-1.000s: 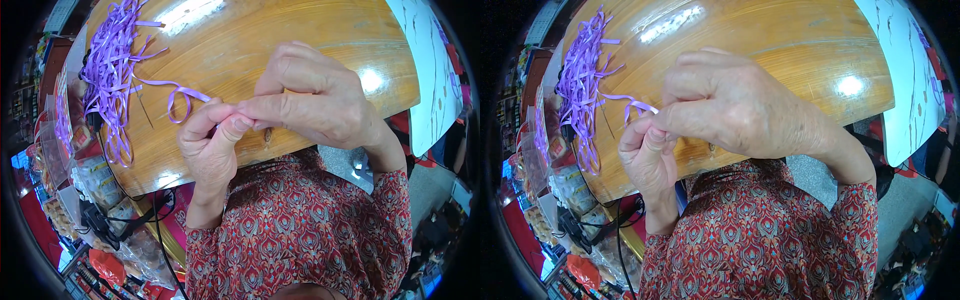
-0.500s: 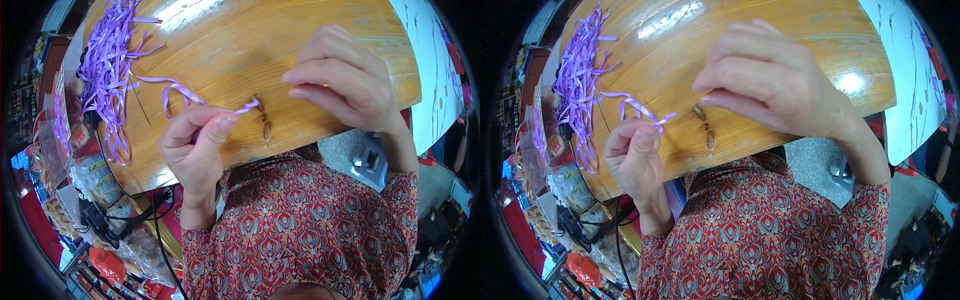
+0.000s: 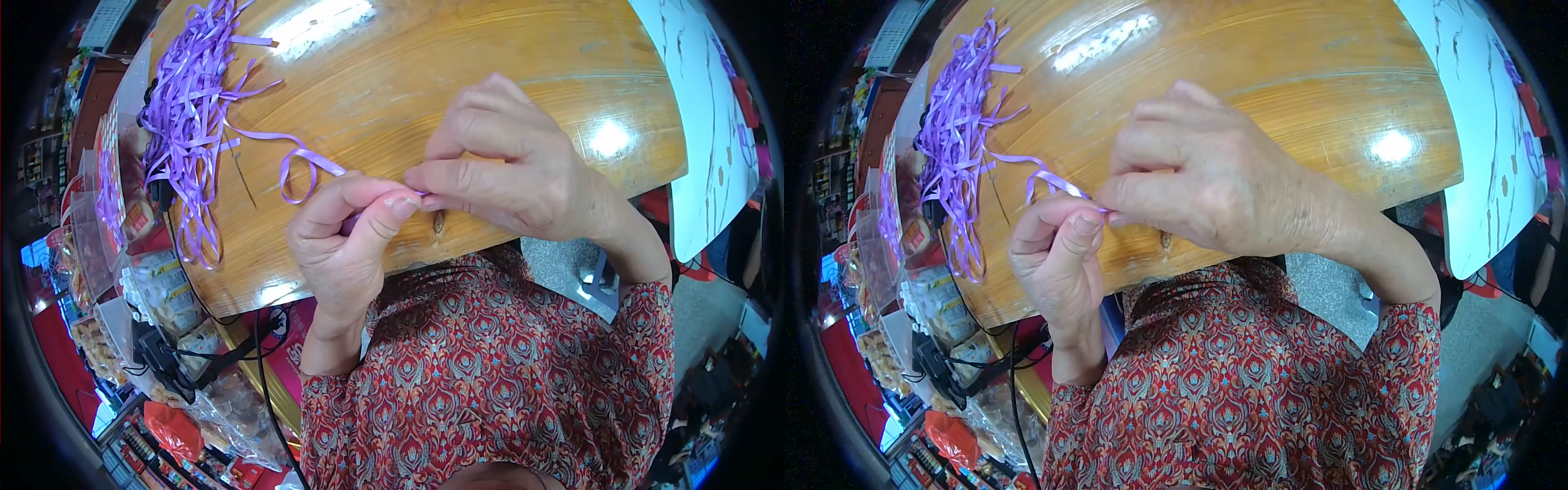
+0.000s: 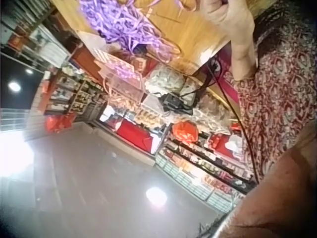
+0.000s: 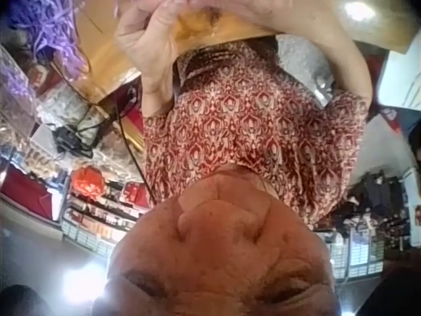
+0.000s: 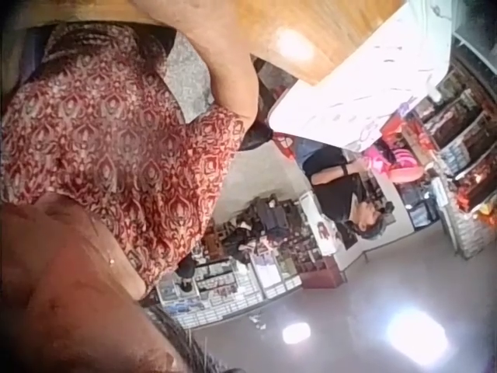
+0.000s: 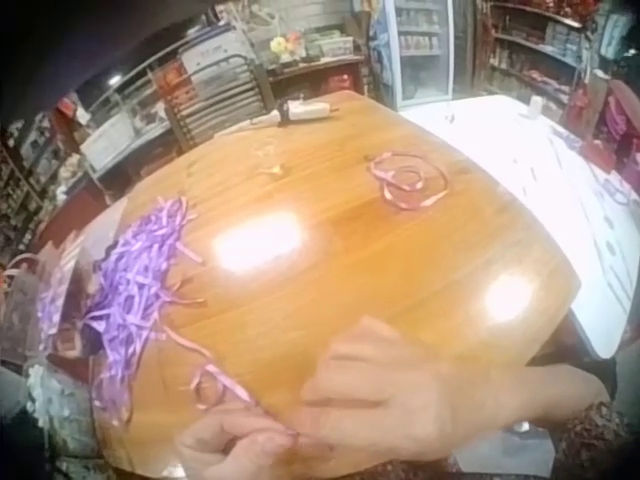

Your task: Tying individual knots into thin purple plastic ribbons while sitting at a table.

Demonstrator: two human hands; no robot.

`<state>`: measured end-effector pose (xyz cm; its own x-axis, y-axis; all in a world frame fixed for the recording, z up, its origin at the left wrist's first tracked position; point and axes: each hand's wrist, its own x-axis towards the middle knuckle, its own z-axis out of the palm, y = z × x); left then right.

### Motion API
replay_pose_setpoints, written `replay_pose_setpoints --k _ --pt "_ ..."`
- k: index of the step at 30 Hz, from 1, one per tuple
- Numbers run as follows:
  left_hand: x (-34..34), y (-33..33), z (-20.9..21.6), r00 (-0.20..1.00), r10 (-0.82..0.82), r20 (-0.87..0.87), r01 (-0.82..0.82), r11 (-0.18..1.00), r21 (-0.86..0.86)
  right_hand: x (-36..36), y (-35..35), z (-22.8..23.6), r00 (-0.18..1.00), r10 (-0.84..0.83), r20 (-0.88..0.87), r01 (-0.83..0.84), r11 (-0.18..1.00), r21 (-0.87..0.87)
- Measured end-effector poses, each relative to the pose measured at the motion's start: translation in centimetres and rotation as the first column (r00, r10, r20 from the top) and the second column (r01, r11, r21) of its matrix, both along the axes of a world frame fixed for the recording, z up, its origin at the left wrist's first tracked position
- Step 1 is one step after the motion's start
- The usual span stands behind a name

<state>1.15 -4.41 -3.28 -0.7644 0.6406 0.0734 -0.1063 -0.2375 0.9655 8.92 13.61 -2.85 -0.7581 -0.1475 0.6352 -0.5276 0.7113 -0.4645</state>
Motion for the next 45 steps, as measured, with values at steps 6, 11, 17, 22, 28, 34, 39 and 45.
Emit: replay_pose_setpoints --k 6,11,17,22,28,34,39,45 --pt "-0.2 -0.5 -0.3 0.95 -0.091 -0.3 0.038 0.983 -0.178 0.8 0.4 0.3 0.996 0.035 -0.082 -0.012 0.967 0.256" --pt "-0.5 -0.9 1.1 0.879 -0.311 -0.362 0.181 0.919 -0.351 1.7 0.9 0.6 0.989 0.112 -0.101 -0.084 0.966 0.246" --pt "-2.4 -1.9 0.7 0.755 -0.308 -0.579 0.093 0.924 -0.37 3.7 5.0 1.4 0.981 -0.15 0.125 0.181 0.938 -0.295" --pt "-4.7 -4.3 0.4 0.855 -0.116 -0.505 -0.057 0.947 -0.315 5.2 9.2 1.1 0.972 -0.214 0.099 0.235 0.864 -0.445" --pt "-4.7 -4.8 -0.6 0.956 -0.018 -0.294 -0.046 0.977 -0.21 4.6 8.8 -0.9 0.973 -0.207 0.106 0.219 0.659 -0.719" --pt "-4.2 -4.7 0.5 0.935 -0.04 -0.352 -0.066 0.957 -0.283 2.7 7.4 0.6 0.941 -0.336 0.042 0.322 0.848 -0.421" --pt "-3.3 -4.0 0.2 0.984 0.051 -0.171 -0.084 0.978 -0.191 -0.9 1.7 0.8 0.975 -0.213 0.063 0.2 0.964 0.173" --pt "-3.3 -4.2 1.1 0.987 0.014 -0.158 -0.025 0.997 -0.07 -3.0 -3.3 -1.0 0.975 0.085 0.208 -0.009 0.939 -0.345"
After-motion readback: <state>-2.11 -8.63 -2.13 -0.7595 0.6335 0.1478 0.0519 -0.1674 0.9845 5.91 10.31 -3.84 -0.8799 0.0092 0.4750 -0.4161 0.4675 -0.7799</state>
